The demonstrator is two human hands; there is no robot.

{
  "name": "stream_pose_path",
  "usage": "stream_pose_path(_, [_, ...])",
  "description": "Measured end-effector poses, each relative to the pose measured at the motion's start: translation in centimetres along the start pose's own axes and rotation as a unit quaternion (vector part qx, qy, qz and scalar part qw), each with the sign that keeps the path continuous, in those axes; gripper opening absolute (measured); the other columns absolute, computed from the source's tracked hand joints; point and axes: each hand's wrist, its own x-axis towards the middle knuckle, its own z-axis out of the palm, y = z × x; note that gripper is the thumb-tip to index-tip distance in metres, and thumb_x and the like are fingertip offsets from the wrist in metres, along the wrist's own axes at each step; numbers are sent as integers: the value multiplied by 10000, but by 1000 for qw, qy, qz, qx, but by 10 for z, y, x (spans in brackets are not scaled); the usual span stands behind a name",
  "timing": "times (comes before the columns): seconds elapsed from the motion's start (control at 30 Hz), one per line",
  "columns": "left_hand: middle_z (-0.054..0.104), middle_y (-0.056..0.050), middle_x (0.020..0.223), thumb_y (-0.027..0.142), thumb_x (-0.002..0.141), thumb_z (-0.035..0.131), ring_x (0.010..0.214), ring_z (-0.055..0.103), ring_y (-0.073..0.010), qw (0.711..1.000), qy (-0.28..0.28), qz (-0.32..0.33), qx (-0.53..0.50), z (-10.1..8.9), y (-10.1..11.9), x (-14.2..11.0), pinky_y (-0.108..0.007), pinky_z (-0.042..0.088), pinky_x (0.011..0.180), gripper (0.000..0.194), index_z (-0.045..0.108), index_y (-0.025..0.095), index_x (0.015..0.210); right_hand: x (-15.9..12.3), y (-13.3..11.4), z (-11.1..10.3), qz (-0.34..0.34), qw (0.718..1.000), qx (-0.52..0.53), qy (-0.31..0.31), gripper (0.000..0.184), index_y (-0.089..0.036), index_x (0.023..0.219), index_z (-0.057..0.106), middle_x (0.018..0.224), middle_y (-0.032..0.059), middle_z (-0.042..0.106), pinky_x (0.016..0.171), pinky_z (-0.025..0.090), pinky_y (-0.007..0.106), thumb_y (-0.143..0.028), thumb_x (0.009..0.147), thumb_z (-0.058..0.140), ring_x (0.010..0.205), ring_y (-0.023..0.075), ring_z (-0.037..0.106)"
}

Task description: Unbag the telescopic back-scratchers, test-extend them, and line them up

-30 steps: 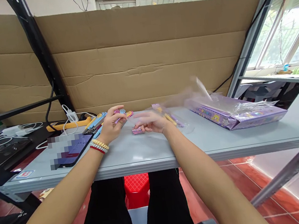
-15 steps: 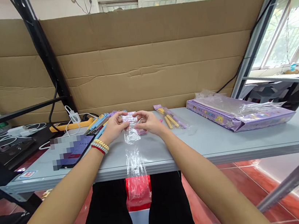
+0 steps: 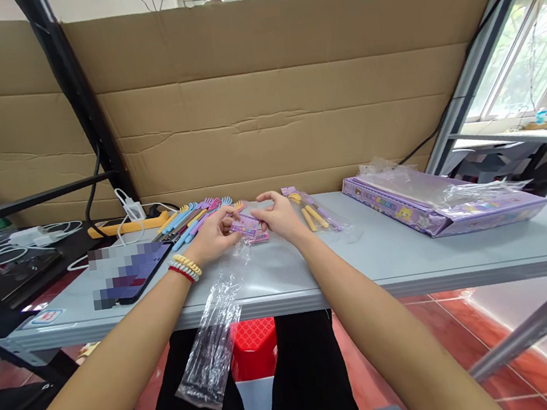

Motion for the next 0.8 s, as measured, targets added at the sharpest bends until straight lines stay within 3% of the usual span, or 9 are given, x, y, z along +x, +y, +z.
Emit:
stream_pose_path(0.1, [410, 95, 562, 98, 692, 530, 489, 382, -65, 998, -30, -6, 47, -1, 3, 0, -196, 278, 488, 462, 466, 185, 1141, -1, 3, -1, -102, 992, -63, 35, 381, -211, 935, 479, 681, -26, 607, 495, 400, 229, -328, 639, 689, 514, 99, 501])
stream_pose_path(0.17, [366, 98, 549, 82, 684, 523, 489, 350, -72, 996, -31, -3, 80, -1, 4, 0, -209, 270, 490, 563, 451, 168, 1235, -1, 4, -3, -180, 976, -120, 34, 212, -200, 816, 517, 826, 12, 621, 568, 423, 240, -259, 649, 634, 637, 108, 532])
stream_pose_path(0.23, [332, 98, 543, 72, 675, 519, 493, 329, -75, 994, -24, 5, 105, -1, 4, 0, -217, 266, 495, 574, 467, 152, 1241, -2, 3, -5, -212, 963, -168, 10, 58, -185, 707, 554, 888, 37, 615, 596, 418, 243, -210, 659, 575, 717, 122, 537])
stream_pose_path(0.4, [398, 85, 553, 73, 678, 518, 509, 366, -84, 991, -20, 14, 129, -1, 4, 0, -225, 287, 513, 557, 473, 143, 1228, -3, -1, -9, -193, 960, -194, -54, 90, -183, 732, 656, 916, 47, 621, 617, 423, 256, -238, 691, 598, 749, 134, 543])
stream_pose_path(0.57, [395, 90, 546, 67, 676, 526, 503, 372, -82, 989, -15, 15, 146, -1, 3, 0, -219, 291, 509, 552, 481, 150, 1220, -4, -5, -9, -189, 959, -196, -73, 139, -179, 662, 665, 941, 65, 615, 652, 439, 280, -316, 681, 674, 816, 160, 556])
stream_pose_path(0.63, [401, 92, 540, 70, 684, 527, 494, 379, -81, 990, -15, 11, 138, -1, 4, 0, -219, 299, 506, 548, 474, 147, 1224, -4, -6, -8, -162, 969, -174, -69, 181, -170, 629, 645, 968, 73, 616, 658, 439, 289, -341, 676, 680, 823, 164, 557])
stream_pose_path(0.8, [632, 22, 704, 83, 699, 531, 608, 549, -110, 995, -11, -8, 101, -1, 5, 1, -244, 409, 617, 588, 411, 146, 1271, 2, -4, -12, -113, 993, -27, -13, 267, -157, 625, 596, 952, 61, 614, 546, 401, 256, -408, 667, 677, 629, 92, 488])
